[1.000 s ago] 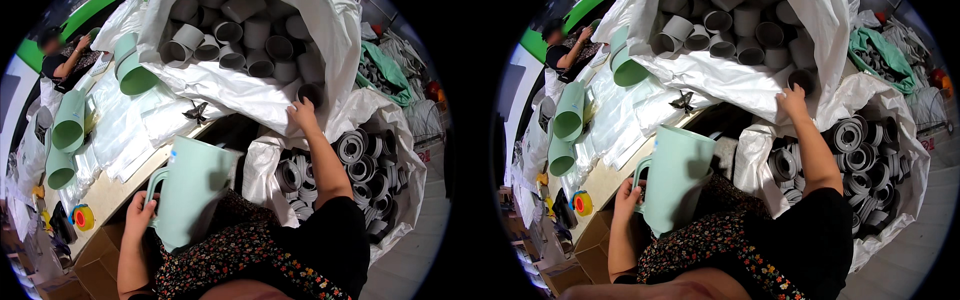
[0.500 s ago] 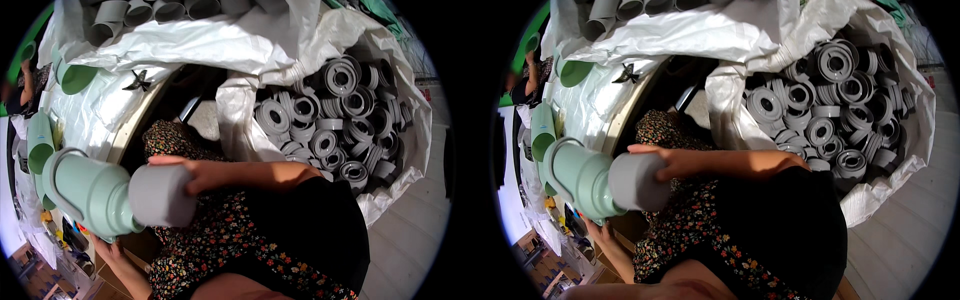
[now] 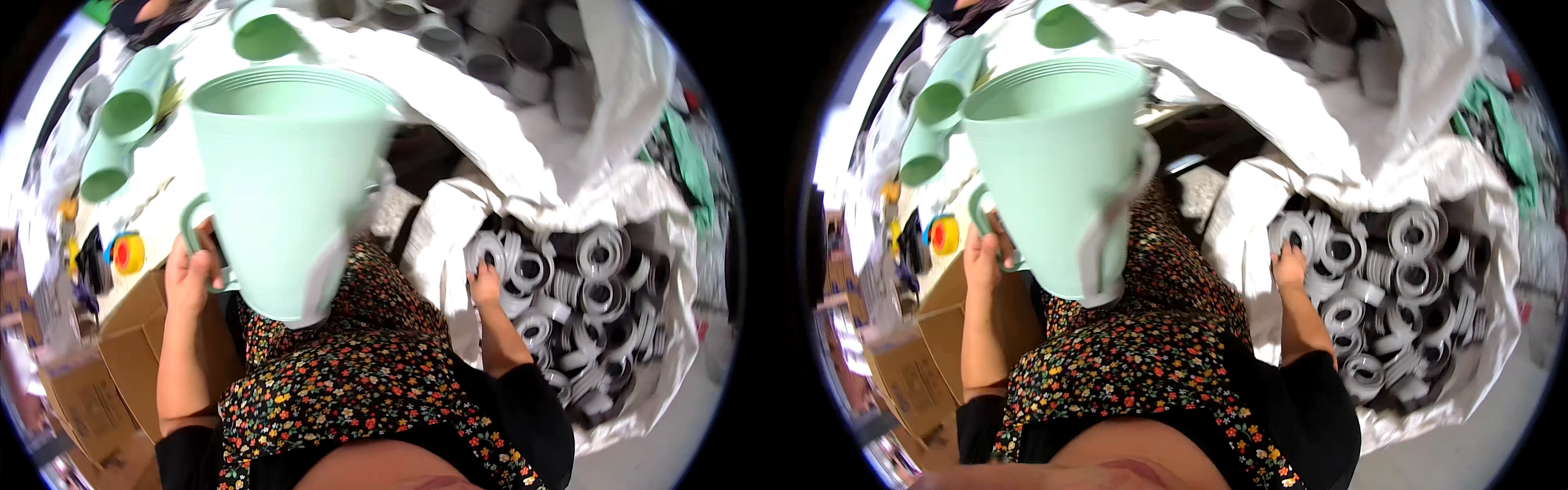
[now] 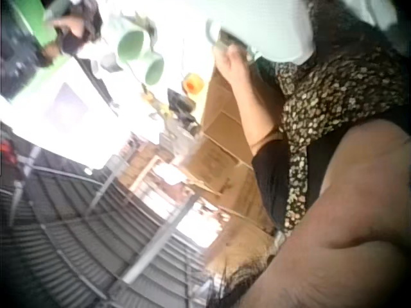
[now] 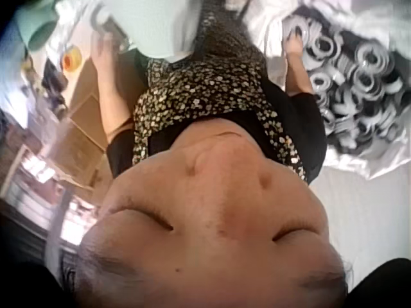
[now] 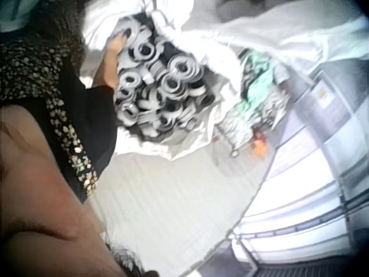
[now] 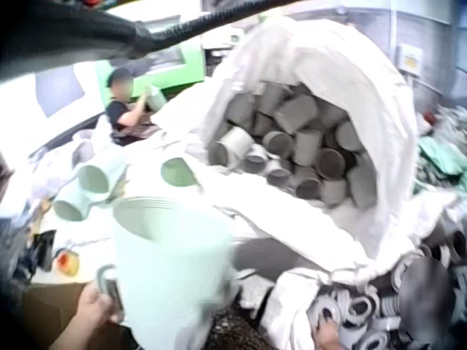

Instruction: The person assembles light green plastic pitchers by attaching gray lids and placing them into clear plastic bags. They repeatedly pick up pitcher bodies and lids from a table and a large white sack, secure the lids, and bag the finished units before placing them into a cardboard box.

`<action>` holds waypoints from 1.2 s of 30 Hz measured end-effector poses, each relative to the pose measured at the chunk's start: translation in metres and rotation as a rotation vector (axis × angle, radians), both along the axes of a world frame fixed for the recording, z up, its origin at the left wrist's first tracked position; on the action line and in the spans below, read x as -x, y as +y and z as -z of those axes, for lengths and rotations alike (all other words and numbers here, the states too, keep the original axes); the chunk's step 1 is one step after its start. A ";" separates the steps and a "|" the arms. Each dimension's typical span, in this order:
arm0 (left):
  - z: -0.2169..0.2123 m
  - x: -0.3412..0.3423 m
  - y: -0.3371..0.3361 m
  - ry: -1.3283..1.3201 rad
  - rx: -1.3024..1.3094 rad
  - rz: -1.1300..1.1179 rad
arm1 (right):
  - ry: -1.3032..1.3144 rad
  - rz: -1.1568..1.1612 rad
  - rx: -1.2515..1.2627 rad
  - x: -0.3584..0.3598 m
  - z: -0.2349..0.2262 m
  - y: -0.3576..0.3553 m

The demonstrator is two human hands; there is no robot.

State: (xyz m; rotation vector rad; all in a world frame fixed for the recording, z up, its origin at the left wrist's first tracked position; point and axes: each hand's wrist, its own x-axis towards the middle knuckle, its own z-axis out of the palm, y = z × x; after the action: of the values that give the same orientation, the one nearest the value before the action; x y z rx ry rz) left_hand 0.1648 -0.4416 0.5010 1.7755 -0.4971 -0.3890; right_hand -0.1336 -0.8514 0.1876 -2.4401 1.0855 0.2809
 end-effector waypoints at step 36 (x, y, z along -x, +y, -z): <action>0.009 0.049 -0.017 -0.060 -0.282 0.053 | -1.061 -0.905 -0.082 -0.169 -0.357 0.062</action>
State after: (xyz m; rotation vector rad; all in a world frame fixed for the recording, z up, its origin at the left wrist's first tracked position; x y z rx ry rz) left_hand 0.1161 -0.4588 0.4922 2.0538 -0.5537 -0.4614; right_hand 0.0356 -0.7898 0.5442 -2.2809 -0.4684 -0.6331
